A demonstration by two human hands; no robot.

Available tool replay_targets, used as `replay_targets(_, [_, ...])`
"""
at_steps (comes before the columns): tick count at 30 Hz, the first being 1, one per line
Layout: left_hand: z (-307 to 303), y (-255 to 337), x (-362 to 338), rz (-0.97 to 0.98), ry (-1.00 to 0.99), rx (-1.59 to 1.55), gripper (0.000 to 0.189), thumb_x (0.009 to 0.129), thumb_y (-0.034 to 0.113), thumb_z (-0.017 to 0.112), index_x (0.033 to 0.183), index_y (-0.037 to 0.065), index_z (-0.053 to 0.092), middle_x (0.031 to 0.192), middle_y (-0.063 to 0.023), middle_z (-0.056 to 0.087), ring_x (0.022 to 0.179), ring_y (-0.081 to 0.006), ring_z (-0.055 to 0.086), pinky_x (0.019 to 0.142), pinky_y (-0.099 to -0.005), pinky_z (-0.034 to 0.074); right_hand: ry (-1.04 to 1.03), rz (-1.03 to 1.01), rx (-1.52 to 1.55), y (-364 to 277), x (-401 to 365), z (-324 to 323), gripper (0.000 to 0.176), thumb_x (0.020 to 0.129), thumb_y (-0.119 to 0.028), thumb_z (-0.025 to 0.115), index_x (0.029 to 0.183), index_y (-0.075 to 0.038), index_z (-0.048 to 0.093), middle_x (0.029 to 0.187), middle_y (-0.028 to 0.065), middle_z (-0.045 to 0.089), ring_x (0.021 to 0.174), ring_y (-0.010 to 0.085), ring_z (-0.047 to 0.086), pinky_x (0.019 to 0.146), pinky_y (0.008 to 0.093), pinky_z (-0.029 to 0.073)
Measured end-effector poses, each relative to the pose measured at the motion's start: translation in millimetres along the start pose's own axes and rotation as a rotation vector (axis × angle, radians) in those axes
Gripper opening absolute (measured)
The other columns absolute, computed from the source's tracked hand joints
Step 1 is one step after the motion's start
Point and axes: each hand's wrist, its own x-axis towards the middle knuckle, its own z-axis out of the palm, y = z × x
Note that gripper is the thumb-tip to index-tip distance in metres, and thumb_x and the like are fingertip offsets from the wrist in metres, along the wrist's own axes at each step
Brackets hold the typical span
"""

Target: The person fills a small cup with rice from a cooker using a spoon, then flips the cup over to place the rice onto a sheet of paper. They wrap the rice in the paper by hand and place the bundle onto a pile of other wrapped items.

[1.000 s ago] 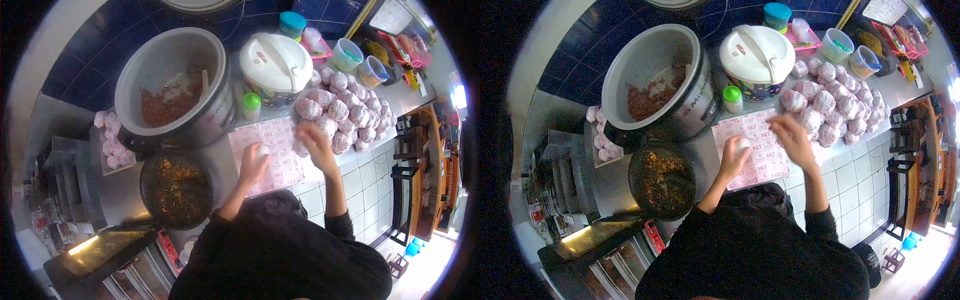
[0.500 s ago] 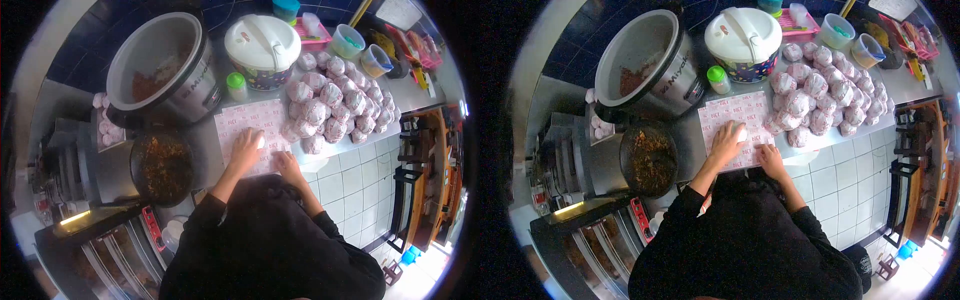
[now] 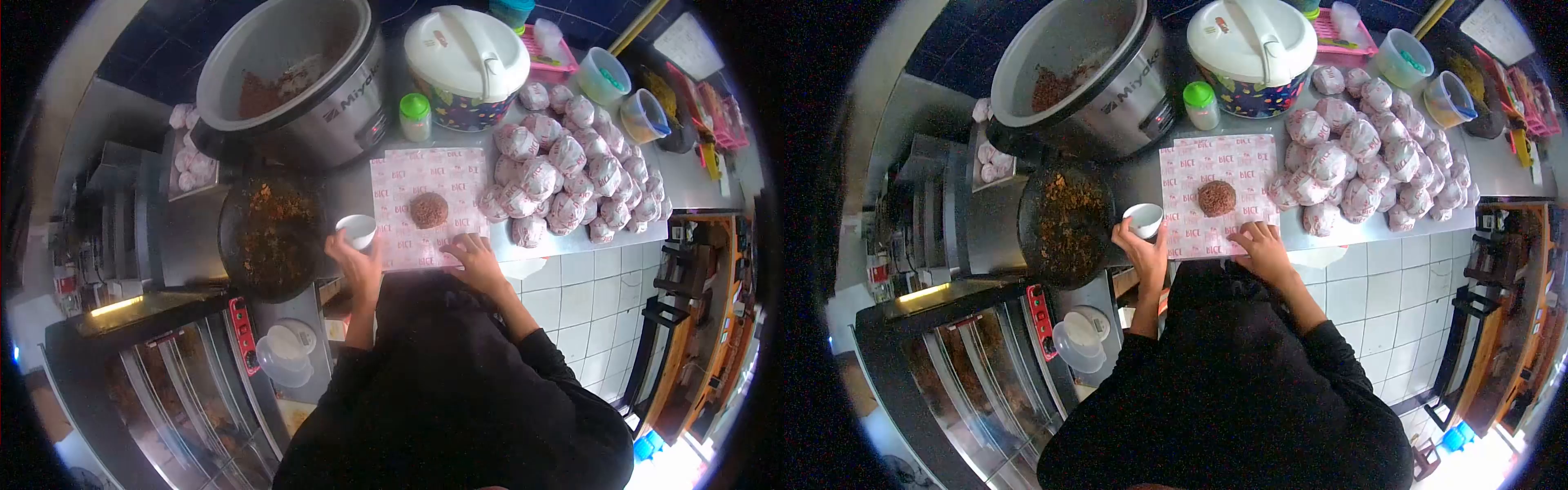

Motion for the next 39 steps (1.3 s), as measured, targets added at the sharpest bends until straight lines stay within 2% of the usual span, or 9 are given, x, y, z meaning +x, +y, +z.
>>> replay_targets(6, [14, -18, -24, -0.139, 0.095, 0.047, 0.081, 0.083, 0.031, 0.085, 0.136, -0.003, 0.034, 0.136, -0.0298, 0.037, 0.127, -0.0470, 0.044, 0.106, -0.0547, 0.039, -0.040, -0.042, 0.020, 0, 6, -3, 0.041, 0.083, -0.031, 0.078, 0.122, -0.023, 0.068, 0.118, 0.0042, 0.059, 0.116, 0.0275, 0.055, 0.100, 0.0461, 0.042])
replay_targets(10, [8, -22, -36, -0.128, 0.127, 0.002, 0.078, 0.086, 0.029, 0.083, 0.136, -0.004, 0.034, 0.136, -0.0298, 0.037, 0.126, -0.0466, 0.045, 0.106, -0.0541, 0.040, -0.051, -0.046, 0.028, 2, 5, -1, 0.038, 0.084, -0.030, 0.077, 0.121, -0.023, 0.069, 0.117, 0.0033, 0.060, 0.116, 0.0266, 0.055, 0.100, 0.0458, 0.042])
replay_targets(13, [-3, -24, -58, -0.284, 0.146, -0.191, 0.068, 0.088, 0.023, 0.081, 0.134, -0.005, 0.039, 0.125, -0.0254, 0.049, 0.113, -0.0415, 0.055, 0.099, -0.0487, 0.047, -0.025, -0.059, 0.003, 4, 7, 2, 0.036, 0.084, -0.031, 0.077, 0.119, -0.023, 0.070, 0.117, 0.0023, 0.061, 0.115, 0.0253, 0.056, 0.099, 0.0453, 0.043])
replay_targets(14, [-9, -28, -65, -0.200, 0.146, -0.076, 0.050, 0.091, 0.022, 0.076, 0.128, -0.003, 0.052, 0.117, -0.0222, 0.059, 0.108, -0.0385, 0.061, 0.096, -0.0457, 0.050, -0.022, -0.051, -0.001, 5, 7, 3, 0.034, 0.085, -0.030, 0.077, 0.117, -0.023, 0.070, 0.116, 0.0020, 0.061, 0.115, 0.0251, 0.056, 0.098, 0.0450, 0.044])
replay_targets(15, [-13, -33, -68, -0.197, 0.143, -0.070, 0.050, 0.091, 0.022, 0.076, 0.128, -0.003, 0.052, 0.117, -0.0222, 0.059, 0.108, -0.0385, 0.061, 0.096, -0.0457, 0.050, -0.019, -0.038, -0.005, 6, 7, 4, 0.031, 0.085, -0.029, 0.077, 0.115, -0.023, 0.070, 0.116, 0.0018, 0.061, 0.114, 0.0248, 0.057, 0.097, 0.0447, 0.044])
replay_targets(18, [-26, -34, -66, 0.047, -0.211, -0.024, 0.029, 0.094, 0.020, 0.069, 0.119, 0.005, 0.068, 0.118, -0.0145, 0.068, 0.109, -0.0346, 0.066, 0.094, -0.0439, 0.052, 0.020, -0.043, 0.013, 5, 6, 4, 0.023, 0.087, -0.026, 0.075, 0.109, -0.019, 0.071, 0.113, 0.0026, 0.063, 0.110, 0.0249, 0.059, 0.095, 0.0443, 0.046])
replay_targets(21, [-34, -24, -51, 0.187, -0.377, -0.016, 0.034, 0.091, 0.019, 0.072, 0.122, 0.007, 0.068, 0.121, -0.0132, 0.068, 0.110, -0.0335, 0.065, 0.094, -0.0433, 0.052, 0.050, -0.013, 0.045, 10, 7, 7, 0.017, 0.090, -0.025, 0.073, 0.103, -0.014, 0.070, 0.109, 0.0046, 0.067, 0.106, 0.0274, 0.062, 0.092, 0.0444, 0.047])
replay_targets(32, [-32, -28, -44, 0.227, -0.453, -0.030, 0.041, 0.086, 0.022, 0.078, 0.123, 0.006, 0.069, 0.124, -0.0128, 0.067, 0.113, -0.0326, 0.064, 0.097, -0.0429, 0.052, 0.067, 0.005, 0.136, 4, 8, -5, 0.016, 0.095, -0.023, 0.066, 0.102, -0.010, 0.070, 0.107, 0.0078, 0.071, 0.103, 0.0305, 0.064, 0.090, 0.0444, 0.049])
replay_targets(39, [-30, -12, -39, 0.229, -0.420, -0.024, 0.037, 0.085, 0.019, 0.077, 0.121, 0.012, 0.070, 0.121, -0.0101, 0.067, 0.112, -0.0315, 0.063, 0.096, -0.0430, 0.051, 0.246, -0.278, 0.332, -105, 36, -149, 0.012, 0.088, -0.012, 0.069, 0.100, -0.008, 0.069, 0.105, 0.0063, 0.070, 0.103, 0.0291, 0.064, 0.094, 0.0425, 0.049])
